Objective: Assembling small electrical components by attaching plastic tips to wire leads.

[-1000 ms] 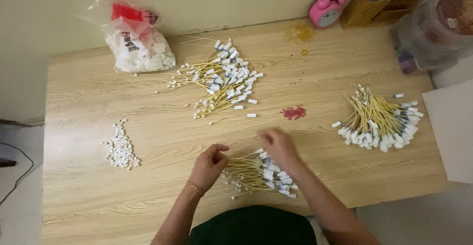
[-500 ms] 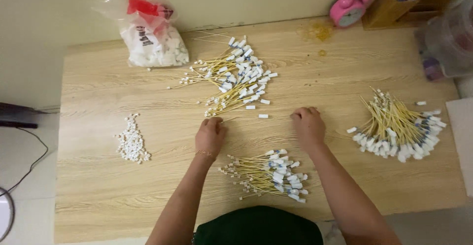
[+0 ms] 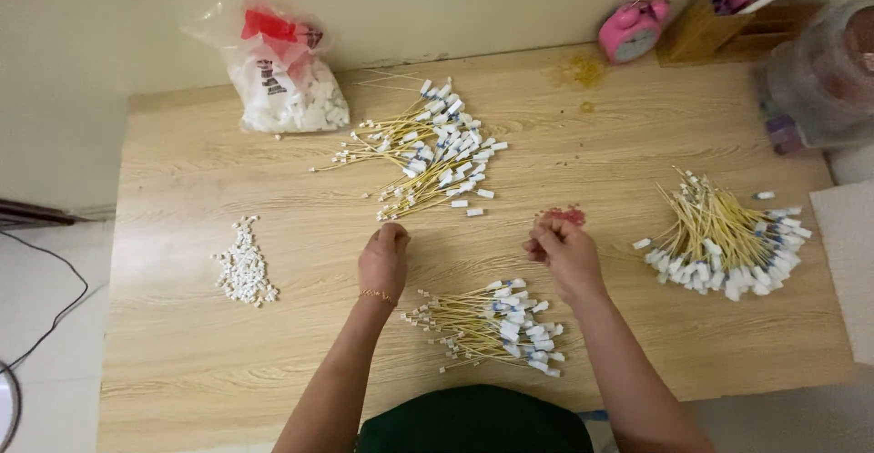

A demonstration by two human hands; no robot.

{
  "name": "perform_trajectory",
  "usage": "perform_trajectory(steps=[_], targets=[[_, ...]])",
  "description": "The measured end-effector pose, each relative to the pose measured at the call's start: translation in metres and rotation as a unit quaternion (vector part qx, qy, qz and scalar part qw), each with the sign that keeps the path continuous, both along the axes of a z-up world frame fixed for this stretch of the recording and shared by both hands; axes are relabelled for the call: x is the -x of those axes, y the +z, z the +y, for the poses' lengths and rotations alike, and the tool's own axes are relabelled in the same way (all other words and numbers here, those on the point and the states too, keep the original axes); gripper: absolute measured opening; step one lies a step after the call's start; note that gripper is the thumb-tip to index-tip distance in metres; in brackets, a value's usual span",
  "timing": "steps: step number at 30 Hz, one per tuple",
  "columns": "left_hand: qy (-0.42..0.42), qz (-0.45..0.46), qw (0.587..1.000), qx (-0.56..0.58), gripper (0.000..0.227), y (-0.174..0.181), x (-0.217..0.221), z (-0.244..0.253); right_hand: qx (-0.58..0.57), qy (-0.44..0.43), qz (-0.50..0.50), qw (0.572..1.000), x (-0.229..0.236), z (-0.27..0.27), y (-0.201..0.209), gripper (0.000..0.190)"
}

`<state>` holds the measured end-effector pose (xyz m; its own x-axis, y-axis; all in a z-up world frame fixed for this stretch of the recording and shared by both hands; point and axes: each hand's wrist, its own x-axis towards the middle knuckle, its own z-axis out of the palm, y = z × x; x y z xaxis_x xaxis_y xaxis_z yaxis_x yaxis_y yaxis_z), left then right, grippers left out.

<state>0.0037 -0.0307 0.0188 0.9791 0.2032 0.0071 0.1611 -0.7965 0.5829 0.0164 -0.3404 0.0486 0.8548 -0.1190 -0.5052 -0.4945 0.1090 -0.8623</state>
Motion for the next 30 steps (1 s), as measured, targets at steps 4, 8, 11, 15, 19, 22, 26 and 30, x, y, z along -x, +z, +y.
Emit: perform_trajectory(steps=[4,8,11,15,19,22,26,30], targets=[[0.019,-0.015,0.99,0.136,0.008,0.029,0.019,-0.01,-0.17,-0.021,0.011,0.985,0.015,-0.004,0.009,0.01],[0.082,0.013,0.93,0.359,0.013,0.045,0.033,-0.022,-0.288,0.012,0.011,0.957,0.024,-0.007,0.014,0.009],[0.094,0.029,0.877,0.471,0.013,0.053,0.042,-0.032,-0.35,0.034,-0.018,0.936,0.031,0.0,0.024,0.014],[0.071,0.021,0.847,0.526,0.013,0.072,0.052,-0.046,-0.333,0.061,-0.022,0.941,0.036,0.014,0.047,0.016],[0.036,0.013,0.849,0.527,0.014,0.087,0.058,-0.057,-0.254,0.079,-0.024,0.964,0.042,0.026,0.067,0.012],[0.025,0.018,0.859,0.511,0.015,0.099,0.059,-0.061,-0.201,0.092,-0.022,0.975,0.046,0.034,0.09,0.012],[0.035,0.053,0.848,0.527,0.016,0.11,0.062,-0.065,-0.137,0.141,-0.075,0.978,0.055,0.043,0.107,0.014],[0.036,0.064,0.826,0.559,0.017,0.115,0.063,-0.068,-0.063,0.158,-0.095,0.981,0.058,0.054,0.12,0.015]])
